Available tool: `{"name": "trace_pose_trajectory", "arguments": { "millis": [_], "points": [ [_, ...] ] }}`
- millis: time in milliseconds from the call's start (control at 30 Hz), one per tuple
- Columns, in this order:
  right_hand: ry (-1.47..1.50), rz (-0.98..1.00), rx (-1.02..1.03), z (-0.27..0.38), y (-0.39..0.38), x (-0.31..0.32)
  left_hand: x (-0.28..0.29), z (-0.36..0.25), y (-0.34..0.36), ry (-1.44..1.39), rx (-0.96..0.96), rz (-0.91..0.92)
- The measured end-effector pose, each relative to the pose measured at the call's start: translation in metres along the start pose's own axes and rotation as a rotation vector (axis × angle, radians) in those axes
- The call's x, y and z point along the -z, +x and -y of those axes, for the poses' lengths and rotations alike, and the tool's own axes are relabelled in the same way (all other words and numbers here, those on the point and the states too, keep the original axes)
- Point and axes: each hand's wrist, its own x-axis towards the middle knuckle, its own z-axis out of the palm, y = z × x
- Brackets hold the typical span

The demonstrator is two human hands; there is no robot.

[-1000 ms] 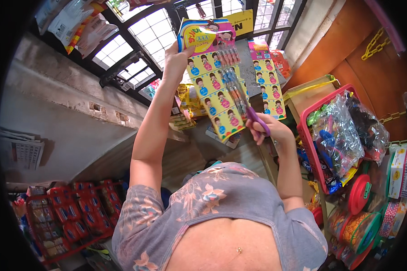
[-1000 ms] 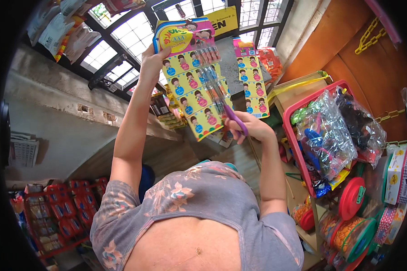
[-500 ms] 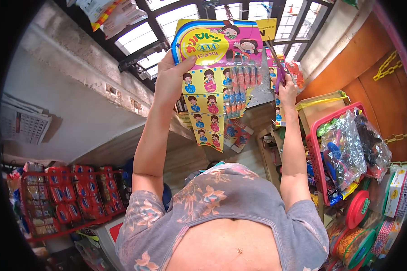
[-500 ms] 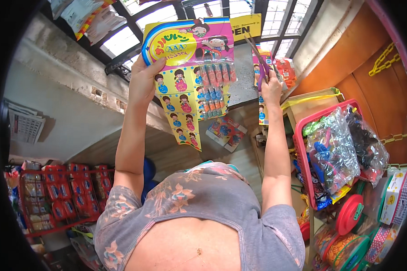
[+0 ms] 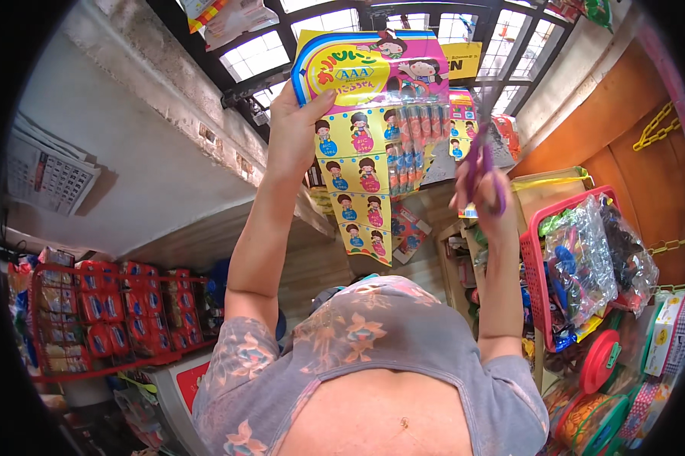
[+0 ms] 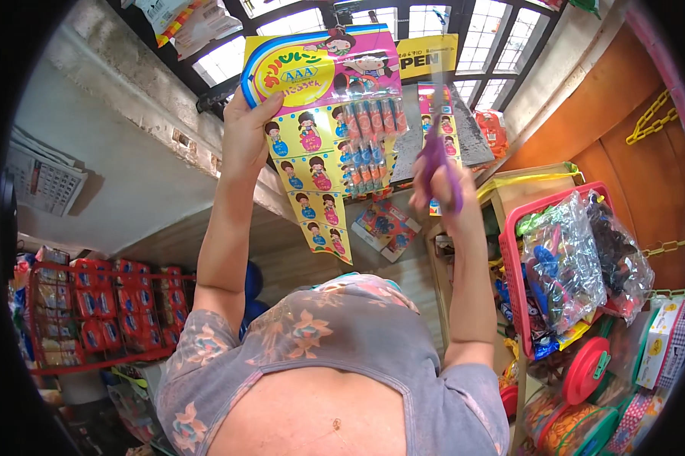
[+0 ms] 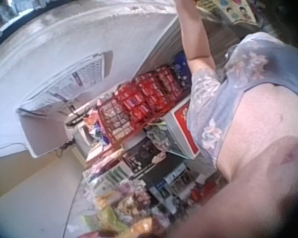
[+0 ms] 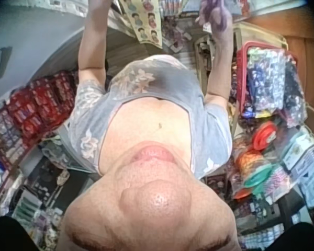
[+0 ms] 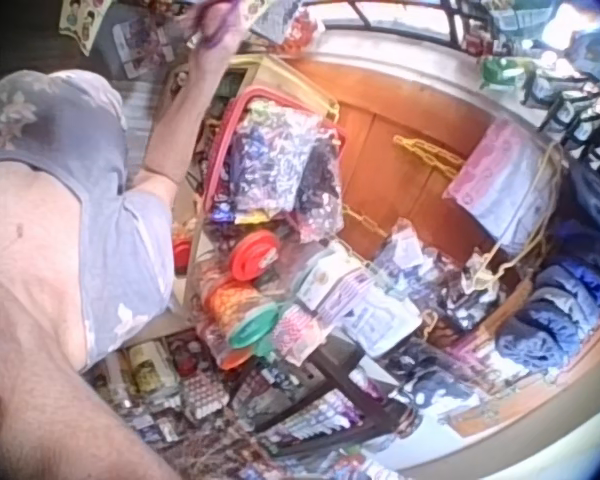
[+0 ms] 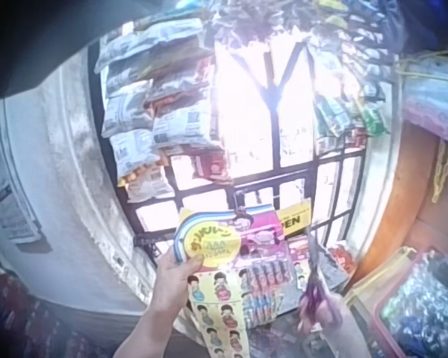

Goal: The person uses scissors to cut a blister pack of lip balms from a cardboard display sheet. They then place the display sheet and a bag of hair accessories onto a shelf. Finally, they hang a plastic bag containing hair accessories on a rack with other items.

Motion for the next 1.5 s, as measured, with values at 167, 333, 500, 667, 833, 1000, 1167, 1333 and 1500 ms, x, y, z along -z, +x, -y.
{"name": "trace_pose_trajectory", "arguments": {
  "millis": [167, 333, 500, 667, 833, 1000, 1167, 1333, 1500],
  "points": [
    [0.054, 0.252, -0.335, -0.007, -0.045, -0.02, -0.015, -0.01, -0.001, -0.02, -0.007, 0.025],
    [0.031, 0.198, -0.406, -0.01, -0.051, -0.027, -0.021, -0.015, -0.005, 0.066, -0.016, 0.0],
    [0.098, 0.235, -0.367, -0.01, -0.045, -0.034, -0.026, -0.01, -0.014, -0.032, -0.008, 0.059],
    [0.22, 0.2, -0.32, -0.017, -0.047, -0.049, -0.028, -0.018, -0.024, -0.025, 0.019, 0.045],
    [0.282, 0.224, -0.242, -0.021, -0.047, -0.061, -0.02, -0.015, -0.032, -0.002, 0.011, 0.06],
    [0.368, 0.278, -0.224, -0.028, -0.045, -0.068, -0.014, -0.021, -0.033, -0.091, 0.066, 0.114],
    [0.264, 0.266, -0.197, -0.035, -0.047, -0.072, -0.004, -0.022, -0.032, -0.216, 0.134, 0.169],
    [0.378, 0.316, -0.189, -0.042, -0.052, -0.079, -0.004, -0.034, -0.042, -0.166, 0.1, 0.141],
    [0.748, 0.466, -0.152, -0.05, -0.055, -0.101, -0.005, -0.033, -0.047, -0.228, 0.051, 0.111]
  ]
}}
